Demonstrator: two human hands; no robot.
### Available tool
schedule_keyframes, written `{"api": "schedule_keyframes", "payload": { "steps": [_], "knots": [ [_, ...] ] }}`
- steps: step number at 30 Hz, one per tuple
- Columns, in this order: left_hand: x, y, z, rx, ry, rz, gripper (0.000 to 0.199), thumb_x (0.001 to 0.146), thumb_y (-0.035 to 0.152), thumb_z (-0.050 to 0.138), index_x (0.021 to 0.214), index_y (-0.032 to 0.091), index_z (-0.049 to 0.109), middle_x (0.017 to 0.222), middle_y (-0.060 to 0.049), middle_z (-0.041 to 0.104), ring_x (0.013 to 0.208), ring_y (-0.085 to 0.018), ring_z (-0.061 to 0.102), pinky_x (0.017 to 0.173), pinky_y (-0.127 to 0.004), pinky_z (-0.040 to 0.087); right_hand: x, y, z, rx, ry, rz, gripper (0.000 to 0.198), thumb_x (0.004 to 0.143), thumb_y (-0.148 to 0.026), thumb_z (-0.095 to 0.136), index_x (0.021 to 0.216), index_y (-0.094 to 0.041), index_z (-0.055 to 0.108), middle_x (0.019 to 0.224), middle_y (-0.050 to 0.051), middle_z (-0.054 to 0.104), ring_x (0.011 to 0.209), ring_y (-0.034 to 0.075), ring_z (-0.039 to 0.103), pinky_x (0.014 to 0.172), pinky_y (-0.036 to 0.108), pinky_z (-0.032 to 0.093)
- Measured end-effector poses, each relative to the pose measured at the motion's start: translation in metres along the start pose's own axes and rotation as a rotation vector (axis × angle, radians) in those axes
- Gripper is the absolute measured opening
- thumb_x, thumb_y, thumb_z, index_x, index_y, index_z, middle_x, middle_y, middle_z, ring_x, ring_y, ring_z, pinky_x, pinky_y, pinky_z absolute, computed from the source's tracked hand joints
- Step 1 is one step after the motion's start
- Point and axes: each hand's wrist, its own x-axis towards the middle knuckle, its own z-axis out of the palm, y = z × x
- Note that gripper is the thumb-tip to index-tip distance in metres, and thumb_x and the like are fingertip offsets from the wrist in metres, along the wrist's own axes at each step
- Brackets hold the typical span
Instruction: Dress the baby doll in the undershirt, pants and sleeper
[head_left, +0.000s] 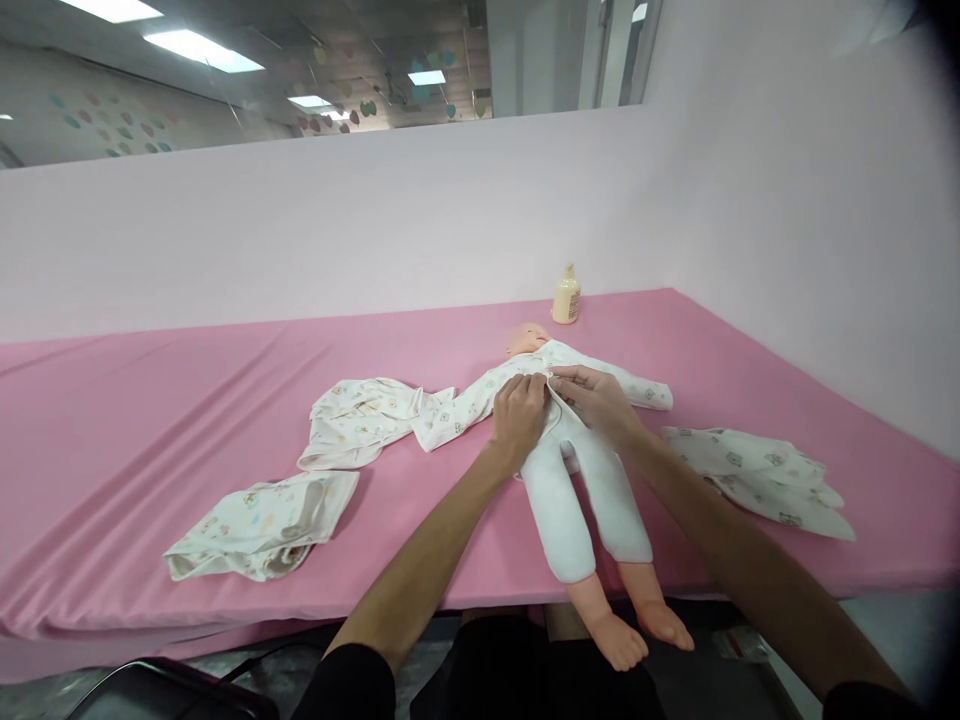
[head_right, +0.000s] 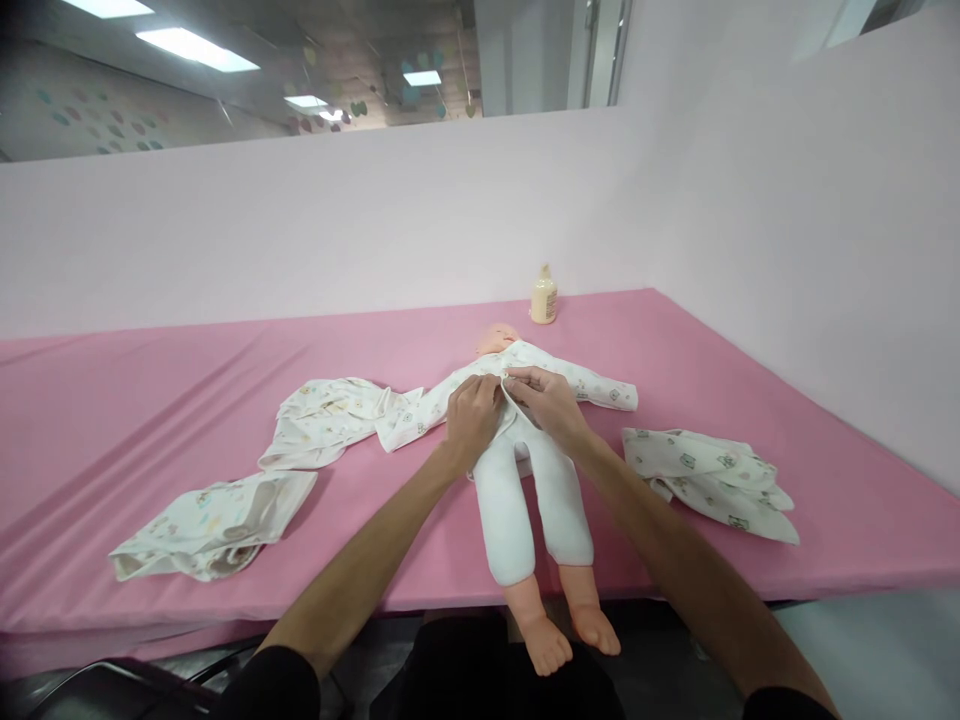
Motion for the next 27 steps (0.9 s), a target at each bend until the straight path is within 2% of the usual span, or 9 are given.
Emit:
{"api": "schedule_keyframes", "payload": {
  "steps": [2,4,6,8,12,16,18,22,27],
  "knots": [
    [0.001,0.002,-0.002,-0.053,-0.027,-0.059,0.011,0.096,0.015,0.052,0.092,0.018,0.062,0.082,-0.006,0.068,0.083,-0.019,0.062,0.072,-0.029,0.042,0.000,0.000,0.000,0.031,-0.012,0.000,0.046,0.078,-0.049,0.075,0.113,-0.019,0.074,0.088,0.004,0.073,0.069,0.015,0.063,0.057,0.026,0.048],
    [0.003,0.005,-0.005,-0.118,-0.058,-0.140,0.011,0.097,0.019,0.052,0.095,0.018,0.062,0.085,-0.005,0.068,0.082,-0.019,0.062,0.072,-0.029,0.042,-0.001,-0.002,0.000,0.039,-0.018,-0.035,0.043,0.078,-0.047,0.076,0.111,-0.019,0.075,0.096,0.006,0.075,0.085,0.018,0.068,0.073,0.029,0.054],
    [0.004,0.009,-0.010,-0.189,-0.084,-0.219,0.012,0.097,0.021,0.051,0.094,0.019,0.062,0.086,-0.004,0.069,0.081,-0.018,0.061,0.071,-0.029,0.041,-0.002,-0.005,0.000,0.039,-0.024,-0.070,0.040,0.079,-0.045,0.075,0.109,-0.018,0.075,0.102,0.007,0.076,0.098,0.021,0.068,0.087,0.033,0.054],
    [0.007,0.013,-0.015,-0.262,-0.102,-0.283,0.013,0.097,0.021,0.050,0.091,0.020,0.061,0.086,-0.003,0.069,0.080,-0.018,0.060,0.070,-0.029,0.040,-0.004,-0.007,0.000,0.028,-0.037,-0.086,0.038,0.081,-0.044,0.074,0.109,-0.018,0.075,0.105,0.007,0.076,0.103,0.022,0.068,0.092,0.035,0.053],
    [0.012,0.017,-0.028,-0.474,-0.171,-0.422,0.013,0.092,0.019,0.051,0.082,0.020,0.059,0.079,-0.001,0.068,0.074,-0.017,0.058,0.066,-0.029,0.039,-0.004,-0.005,0.002,-0.063,-0.035,-0.131,0.037,0.085,-0.043,0.069,0.112,-0.019,0.075,0.105,0.007,0.076,0.101,0.023,0.068,0.090,0.035,0.053],
    [0.018,0.014,-0.041,-0.787,-0.323,-0.511,0.006,0.085,0.019,0.055,0.085,0.018,0.061,0.078,0.000,0.068,0.071,-0.014,0.058,0.063,-0.025,0.040,0.000,0.004,0.003,-0.215,0.000,-0.200,0.037,0.089,-0.039,0.062,0.118,-0.018,0.072,0.095,0.006,0.074,0.100,0.023,0.067,0.089,0.036,0.052],
    [0.021,0.010,-0.044,-0.908,-0.367,-0.575,0.009,0.084,0.022,0.055,0.086,0.018,0.063,0.074,0.000,0.066,0.066,-0.013,0.056,0.059,-0.024,0.039,0.002,0.008,0.003,-0.249,0.000,-0.243,0.036,0.091,-0.038,0.059,0.118,-0.019,0.071,0.094,0.006,0.073,0.102,0.023,0.066,0.091,0.036,0.051],
    [0.023,0.005,-0.043,-1.015,-0.343,-0.651,0.017,0.086,0.026,0.052,0.080,0.017,0.064,0.064,0.001,0.060,0.058,-0.011,0.051,0.055,-0.023,0.037,0.004,0.012,0.004,-0.305,0.022,-0.316,0.035,0.092,-0.039,0.058,0.118,-0.020,0.071,0.106,0.006,0.072,0.098,0.021,0.065,0.090,0.034,0.050],
    [0.022,0.003,-0.036,-1.075,-0.325,-0.658,0.020,0.088,0.029,0.053,0.078,0.015,0.064,0.062,0.001,0.057,0.057,-0.010,0.049,0.056,-0.022,0.038,0.003,0.013,0.008,-0.458,0.099,-0.399,0.035,0.093,-0.039,0.057,0.119,-0.020,0.072,0.089,0.006,0.067,0.081,0.020,0.060,0.080,0.034,0.049]
  ]
}}
